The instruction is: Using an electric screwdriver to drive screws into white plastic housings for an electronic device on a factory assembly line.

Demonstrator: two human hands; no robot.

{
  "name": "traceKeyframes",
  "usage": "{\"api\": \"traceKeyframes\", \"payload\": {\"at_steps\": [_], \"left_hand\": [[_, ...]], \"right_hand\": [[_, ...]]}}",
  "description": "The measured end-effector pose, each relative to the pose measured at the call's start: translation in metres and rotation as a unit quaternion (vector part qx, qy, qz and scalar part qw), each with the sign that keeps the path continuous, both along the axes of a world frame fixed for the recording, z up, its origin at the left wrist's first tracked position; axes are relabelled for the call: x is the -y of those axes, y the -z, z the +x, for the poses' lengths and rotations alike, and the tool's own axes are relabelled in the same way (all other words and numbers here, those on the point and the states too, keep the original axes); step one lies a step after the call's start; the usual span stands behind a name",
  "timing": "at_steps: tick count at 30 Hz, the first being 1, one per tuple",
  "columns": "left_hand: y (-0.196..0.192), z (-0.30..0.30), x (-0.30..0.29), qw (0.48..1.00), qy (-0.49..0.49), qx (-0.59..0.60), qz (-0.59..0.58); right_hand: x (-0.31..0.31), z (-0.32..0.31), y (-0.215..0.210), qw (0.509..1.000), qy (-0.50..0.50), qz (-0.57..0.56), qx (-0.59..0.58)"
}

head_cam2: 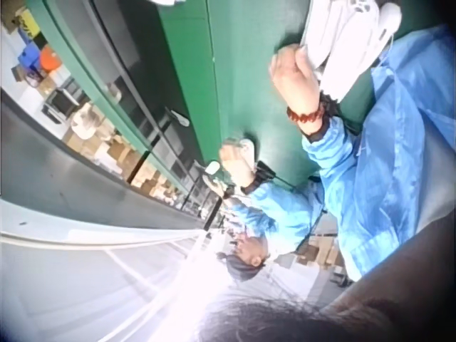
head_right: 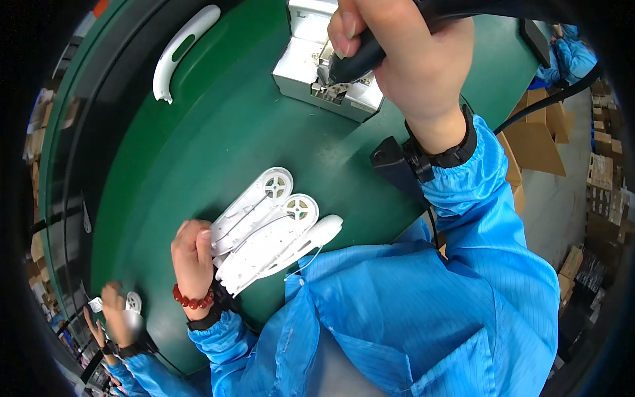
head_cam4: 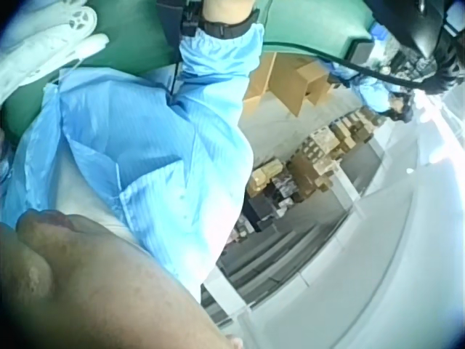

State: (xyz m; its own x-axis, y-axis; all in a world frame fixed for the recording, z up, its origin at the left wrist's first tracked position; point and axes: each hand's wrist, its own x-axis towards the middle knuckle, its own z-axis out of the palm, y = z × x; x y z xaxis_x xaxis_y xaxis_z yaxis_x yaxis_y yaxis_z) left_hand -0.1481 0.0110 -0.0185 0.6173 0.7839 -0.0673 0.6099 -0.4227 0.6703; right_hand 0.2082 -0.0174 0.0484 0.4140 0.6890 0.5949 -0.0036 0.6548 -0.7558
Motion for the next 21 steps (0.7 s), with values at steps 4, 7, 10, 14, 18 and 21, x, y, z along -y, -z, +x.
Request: {"api": "traceKeyframes", "payload": {"at_steps": [4,7,10,14,18,21], "left_hand": [[-0.002,-0.004,0.017,0.999,0.004,-0.032,0.000],[0.001,-0.011,0.024,0.999,0.001,-0.032,-0.005],[-0.011,-0.006,0.025,0.998,-0.009,-0.053,0.038],[0.002,0.009,0.015,0.996,0.009,-0.067,0.051],[0.009,0.006,0.010,0.995,-0.004,-0.053,0.087],[0.017,0.015,0.006,0.997,-0.009,-0.042,0.071]], "right_hand": [[0.001,-0.012,0.003,1.000,-0.004,0.004,-0.006],[-0.001,-0.019,0.008,1.000,-0.013,0.019,-0.003],[-0.003,-0.028,0.009,1.000,-0.015,0.018,-0.002],[-0.008,-0.044,0.010,0.999,-0.033,-0.038,-0.012],[-0.001,-0.080,0.024,0.987,-0.096,-0.058,-0.111],[-0.008,-0.088,0.072,0.973,-0.137,-0.013,-0.187]]}}
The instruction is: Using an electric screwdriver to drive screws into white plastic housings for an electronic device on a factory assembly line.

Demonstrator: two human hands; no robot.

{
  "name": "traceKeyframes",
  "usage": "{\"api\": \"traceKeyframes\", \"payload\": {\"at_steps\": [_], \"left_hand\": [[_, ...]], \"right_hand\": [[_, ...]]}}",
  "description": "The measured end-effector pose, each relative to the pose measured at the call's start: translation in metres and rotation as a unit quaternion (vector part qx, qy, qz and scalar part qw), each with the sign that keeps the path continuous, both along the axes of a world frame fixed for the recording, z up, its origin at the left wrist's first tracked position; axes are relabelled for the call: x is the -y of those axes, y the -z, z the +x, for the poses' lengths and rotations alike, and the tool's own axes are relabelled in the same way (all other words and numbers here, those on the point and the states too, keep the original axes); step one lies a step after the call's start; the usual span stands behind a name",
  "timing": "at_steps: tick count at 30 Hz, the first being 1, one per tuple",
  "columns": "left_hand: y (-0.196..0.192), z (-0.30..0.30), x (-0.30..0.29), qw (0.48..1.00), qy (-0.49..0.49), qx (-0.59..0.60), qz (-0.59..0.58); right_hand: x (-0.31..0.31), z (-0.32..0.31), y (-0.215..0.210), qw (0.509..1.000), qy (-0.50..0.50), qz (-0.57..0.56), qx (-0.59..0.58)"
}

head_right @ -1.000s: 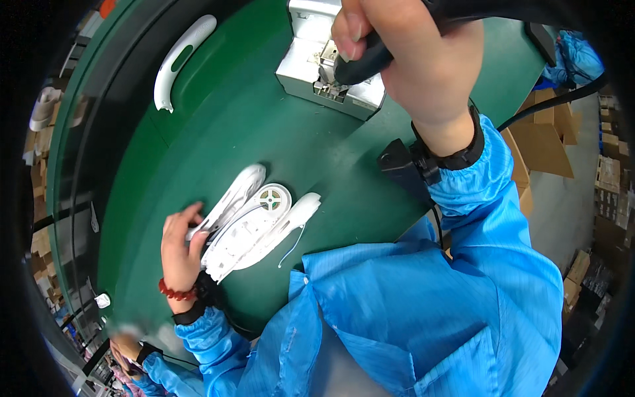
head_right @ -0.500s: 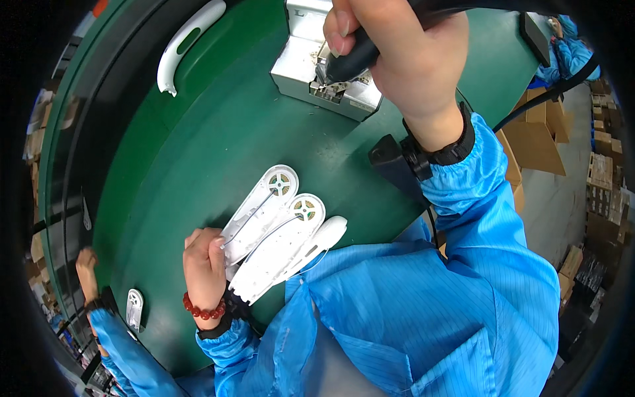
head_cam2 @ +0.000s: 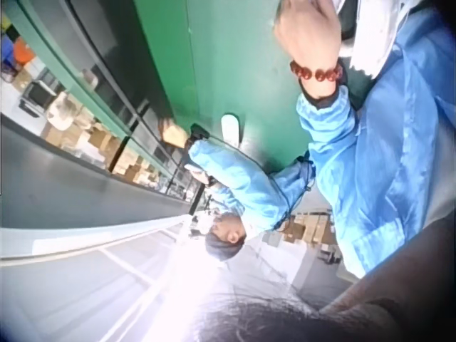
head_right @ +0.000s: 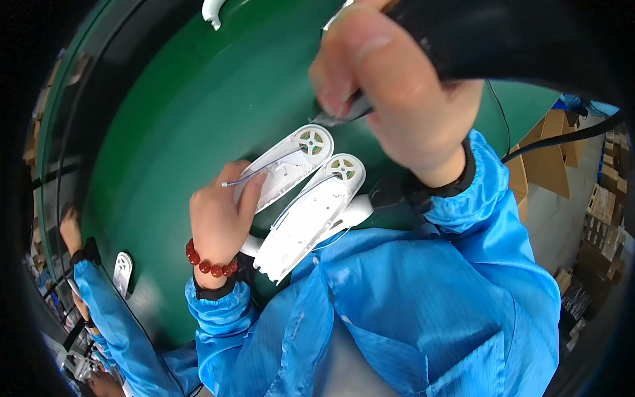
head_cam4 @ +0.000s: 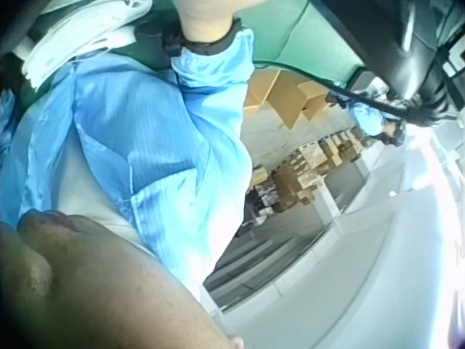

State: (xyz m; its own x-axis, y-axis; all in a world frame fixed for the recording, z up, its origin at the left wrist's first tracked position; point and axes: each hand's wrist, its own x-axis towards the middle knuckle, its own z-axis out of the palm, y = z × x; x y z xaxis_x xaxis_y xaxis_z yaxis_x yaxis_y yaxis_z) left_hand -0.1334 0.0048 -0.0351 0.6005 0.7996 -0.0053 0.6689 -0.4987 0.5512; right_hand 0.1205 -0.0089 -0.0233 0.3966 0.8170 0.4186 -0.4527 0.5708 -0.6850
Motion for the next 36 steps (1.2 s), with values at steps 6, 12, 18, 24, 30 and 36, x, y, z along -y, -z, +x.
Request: {"api": "traceKeyframes", "payload": {"at_steps": [6,12,18,24,30,36], "left_hand": [[0.002,0.001,0.003,1.000,0.001,0.000,-0.001],[0.002,0.000,0.004,1.000,0.005,0.007,0.016],[-0.008,-0.005,0.002,0.994,-0.003,0.066,-0.083],[-0.026,-0.003,0.004,0.982,0.036,0.178,0.058],[-0.014,0.008,0.014,0.970,0.020,0.222,0.099],[-0.016,0.007,0.015,0.973,0.008,0.225,0.042]], "right_hand": [[0.001,-0.041,-0.014,0.997,-0.003,-0.021,0.070],[-0.002,-0.037,-0.011,0.997,-0.019,-0.024,0.068],[0.005,-0.030,-0.012,0.998,-0.060,-0.016,0.010],[0.014,-0.026,-0.029,0.983,-0.178,0.051,-0.019],[0.016,-0.031,-0.045,0.966,-0.241,0.074,0.060],[0.013,-0.030,-0.048,0.953,-0.262,0.075,0.133]]}}
